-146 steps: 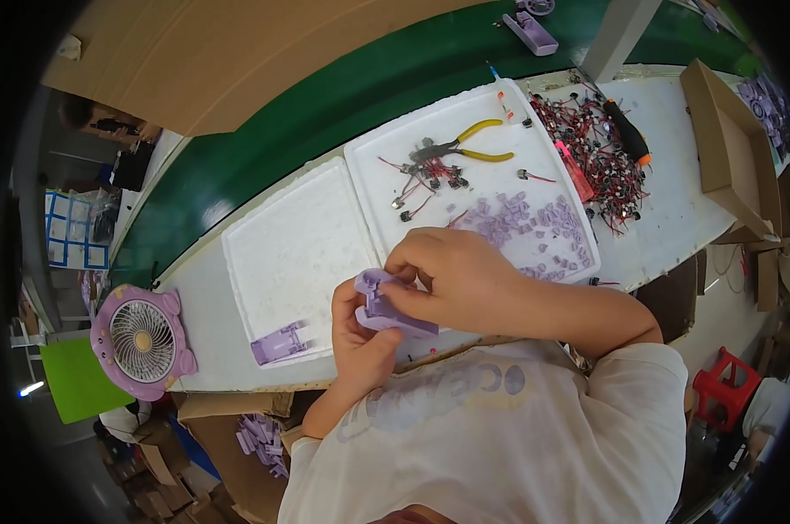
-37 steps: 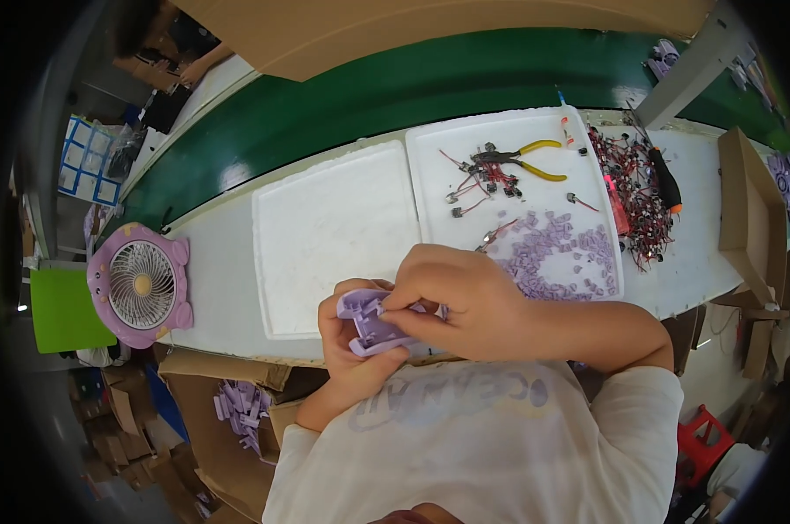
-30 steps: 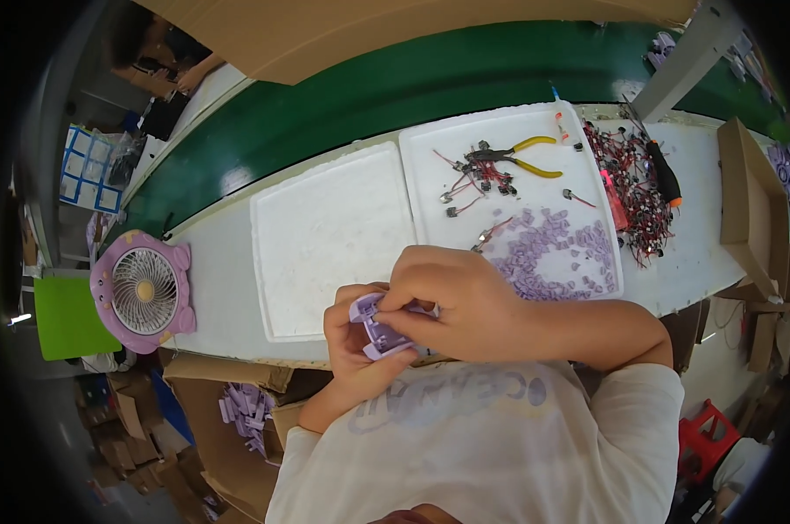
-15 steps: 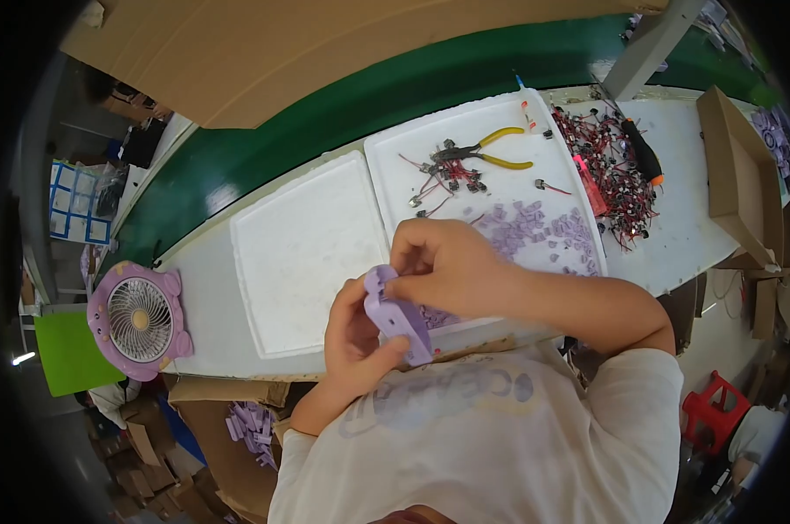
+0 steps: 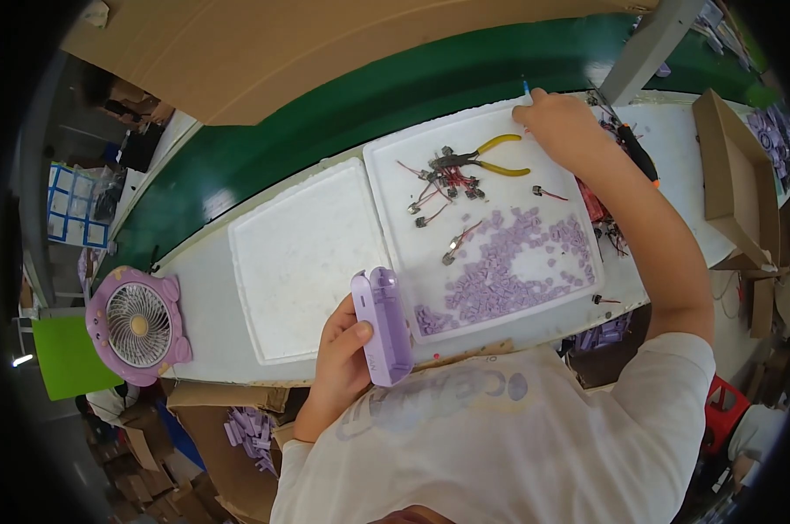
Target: The person assembles electronic components by applying glue from a bottle to plastic housings, then installing wired internal parts into the housings by hand.
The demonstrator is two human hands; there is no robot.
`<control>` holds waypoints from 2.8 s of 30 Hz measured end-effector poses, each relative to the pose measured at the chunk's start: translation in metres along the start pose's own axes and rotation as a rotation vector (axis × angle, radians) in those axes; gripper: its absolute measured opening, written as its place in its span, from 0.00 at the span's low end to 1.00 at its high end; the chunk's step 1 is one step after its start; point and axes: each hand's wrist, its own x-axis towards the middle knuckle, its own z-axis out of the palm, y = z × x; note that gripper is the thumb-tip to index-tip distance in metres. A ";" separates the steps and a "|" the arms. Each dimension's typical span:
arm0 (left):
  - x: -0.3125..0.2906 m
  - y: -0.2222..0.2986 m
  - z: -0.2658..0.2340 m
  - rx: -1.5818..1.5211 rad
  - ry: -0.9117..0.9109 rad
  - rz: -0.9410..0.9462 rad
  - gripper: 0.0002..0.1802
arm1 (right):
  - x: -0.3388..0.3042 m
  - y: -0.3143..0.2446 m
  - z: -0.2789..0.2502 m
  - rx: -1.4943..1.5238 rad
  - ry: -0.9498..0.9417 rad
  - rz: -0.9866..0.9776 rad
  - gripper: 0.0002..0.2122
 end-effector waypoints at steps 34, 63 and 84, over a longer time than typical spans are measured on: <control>-0.009 0.013 0.005 -0.054 -0.183 0.000 0.32 | -0.065 -0.142 -0.058 1.530 0.254 -0.409 0.06; 0.012 0.005 -0.026 -0.732 -0.515 0.097 0.28 | -0.031 -0.074 -0.014 0.500 0.064 -0.382 0.06; 0.011 -0.011 -0.010 -0.138 -0.246 0.166 0.33 | -0.044 -0.100 -0.005 0.610 0.120 -0.353 0.03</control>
